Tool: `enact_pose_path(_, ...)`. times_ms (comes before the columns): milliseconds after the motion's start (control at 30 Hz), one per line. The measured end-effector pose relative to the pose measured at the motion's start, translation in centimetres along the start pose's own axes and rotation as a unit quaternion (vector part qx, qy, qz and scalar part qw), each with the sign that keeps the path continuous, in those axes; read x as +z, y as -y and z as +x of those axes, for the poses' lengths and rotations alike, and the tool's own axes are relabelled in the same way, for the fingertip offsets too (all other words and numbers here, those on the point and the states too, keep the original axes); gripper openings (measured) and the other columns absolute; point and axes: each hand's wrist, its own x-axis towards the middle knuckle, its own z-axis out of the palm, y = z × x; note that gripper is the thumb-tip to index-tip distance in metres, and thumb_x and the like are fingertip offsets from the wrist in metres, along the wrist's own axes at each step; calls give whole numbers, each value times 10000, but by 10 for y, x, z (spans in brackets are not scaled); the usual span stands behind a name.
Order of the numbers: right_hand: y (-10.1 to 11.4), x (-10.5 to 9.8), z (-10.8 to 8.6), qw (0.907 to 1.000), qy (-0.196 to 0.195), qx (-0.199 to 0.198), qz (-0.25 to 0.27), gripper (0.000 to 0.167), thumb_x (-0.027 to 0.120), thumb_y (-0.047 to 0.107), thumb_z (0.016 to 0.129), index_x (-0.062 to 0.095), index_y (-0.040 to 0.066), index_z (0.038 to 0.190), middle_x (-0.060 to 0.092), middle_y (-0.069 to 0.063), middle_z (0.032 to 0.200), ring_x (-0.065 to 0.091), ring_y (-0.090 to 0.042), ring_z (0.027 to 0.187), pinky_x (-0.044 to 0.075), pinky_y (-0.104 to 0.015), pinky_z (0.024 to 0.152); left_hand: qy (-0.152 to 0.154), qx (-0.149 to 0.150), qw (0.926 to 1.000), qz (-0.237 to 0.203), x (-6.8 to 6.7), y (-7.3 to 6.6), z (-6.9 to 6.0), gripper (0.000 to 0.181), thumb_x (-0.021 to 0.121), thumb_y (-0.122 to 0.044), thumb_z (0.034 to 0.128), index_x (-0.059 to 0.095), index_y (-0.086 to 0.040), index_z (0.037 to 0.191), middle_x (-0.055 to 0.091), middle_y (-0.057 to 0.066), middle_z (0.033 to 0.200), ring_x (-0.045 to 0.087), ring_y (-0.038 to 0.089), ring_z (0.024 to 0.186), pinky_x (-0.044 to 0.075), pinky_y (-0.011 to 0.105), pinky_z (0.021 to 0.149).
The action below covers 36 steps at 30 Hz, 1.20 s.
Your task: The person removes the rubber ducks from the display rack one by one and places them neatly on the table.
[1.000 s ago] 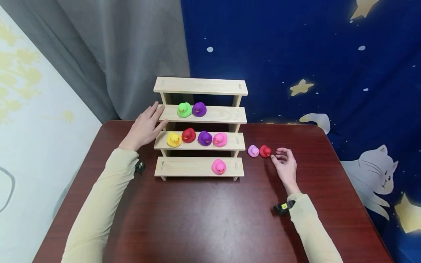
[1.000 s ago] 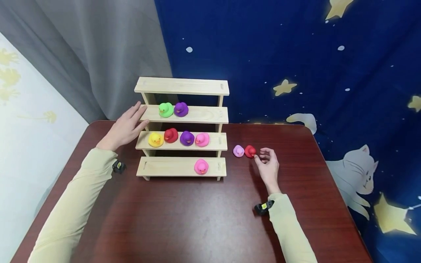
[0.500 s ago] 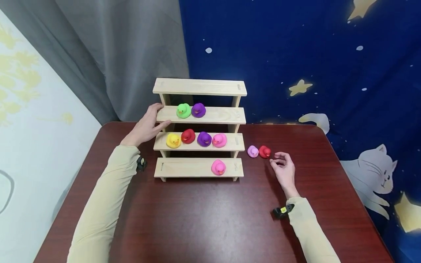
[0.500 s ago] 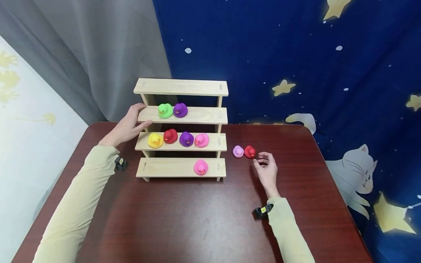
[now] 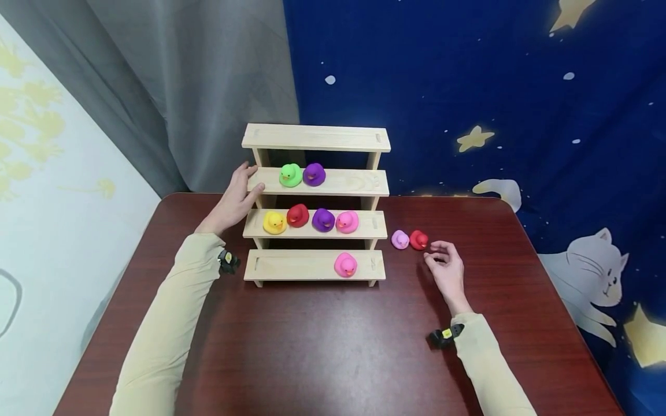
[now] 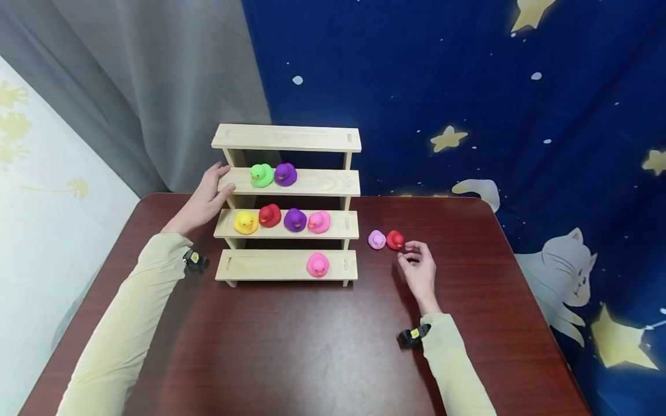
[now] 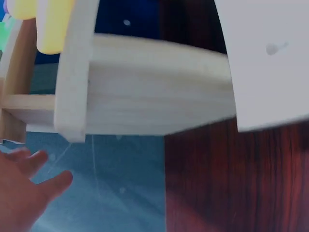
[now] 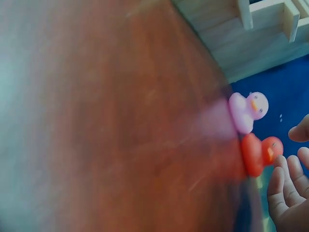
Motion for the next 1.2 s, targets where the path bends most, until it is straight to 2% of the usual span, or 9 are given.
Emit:
enact_pose_path(100, 6, 3, 3, 9998, 72, -29, 165, 322, 652, -106, 836, 541, -158, 1134, 570, -346, 1062, 590, -125, 780, 458, -124, 662, 96, -393, 9988, -261, 0, -2, -2, 622, 438, -302, 1041, 171, 16, 1505, 168, 292, 1524, 184, 391, 1405, 188, 530, 1107)
enact_pose_path(200, 13, 7, 4, 9994, 86, -63, 314, 318, 656, -113, 830, 546, -159, 1125, 576, -326, 1041, 596, -148, 781, 461, -144, 663, 202, -807, 9940, -716, 1, -5, -3, 657, 450, -372, 1027, 141, -76, 1526, 234, 250, 1521, 289, 375, 1370, 253, 531, 1083)
enact_pose_path(400, 30, 14, 6, 9987, 161, -141, 464, 318, 660, -114, 827, 550, -153, 1123, 603, -70, 947, 595, -143, 779, 469, -166, 677, 344, -1327, 9765, -1663, -1, -6, -2, 698, 505, -353, 1007, 97, -179, 1546, 153, 203, 1554, 275, 377, 1367, 275, 570, 1059)
enact_pose_path(500, 42, 19, 8, 9976, 263, -223, 604, 318, 656, -123, 827, 549, -154, 1125, 595, -49, 944, 591, -159, 792, 474, -178, 692, 426, -1500, 9660, -2061, -1, -5, 0, 722, 514, -298, 1009, 59, -202, 1562, 97, 185, 1571, 252, 397, 1372, 285, 603, 1037)
enact_pose_path(600, 56, 25, 11, 9959, 395, -374, 719, 318, 650, -129, 825, 548, -161, 1125, 590, -90, 962, 589, -163, 806, 473, -197, 702, 440, -1579, 9540, -2512, -1, -4, 1, 729, 516, -238, 1011, 46, -210, 1567, 69, 177, 1577, 243, 408, 1374, 274, 623, 1027)
enact_pose_path(733, 73, 35, 18, 9928, 653, -613, 795, 310, 632, -132, 825, 553, -167, 1123, 589, -189, 995, 588, -143, 808, 466, -218, 707, 380, -1651, 9389, -2996, -2, -4, 1, 722, 533, -208, 1006, 75, -207, 1565, 79, 172, 1568, 258, 384, 1374, 256, 589, 1053)
enact_pose_path(933, 102, 51, 29, 9857, 1210, -897, 753, 288, 599, -132, 845, 566, -160, 1129, 597, -320, 1034, 590, -161, 823, 464, -222, 712, 342, -1726, 9282, -3279, -4, -6, 0, 708, 549, -182, 1000, 109, -185, 1555, 175, 221, 1525, 316, 360, 1349, 256, 557, 1063)
enact_pose_path(1067, 122, 63, 36, 9789, 1612, -1086, 635, 274, 605, -119, 856, 579, -154, 1127, 613, -321, 1024, 588, -241, 852, 462, -230, 717, 360, -1760, 9221, -3427, -4, -7, 2, 695, 545, -145, 999, 121, -181, 1549, 243, 256, 1482, 347, 359, 1330, 258, 561, 1060)
enact_pose_path(1200, 137, 76, 40, 9736, 1848, -1214, 563, 262, 608, -108, 863, 596, -145, 1122, 630, -299, 1021, 595, -300, 866, 465, -244, 718, 381, -1775, 9197, -3482, -5, -8, 3, 687, 538, -131, 1001, 127, -184, 1548, 237, 261, 1481, 345, 375, 1327, 257, 564, 1058)
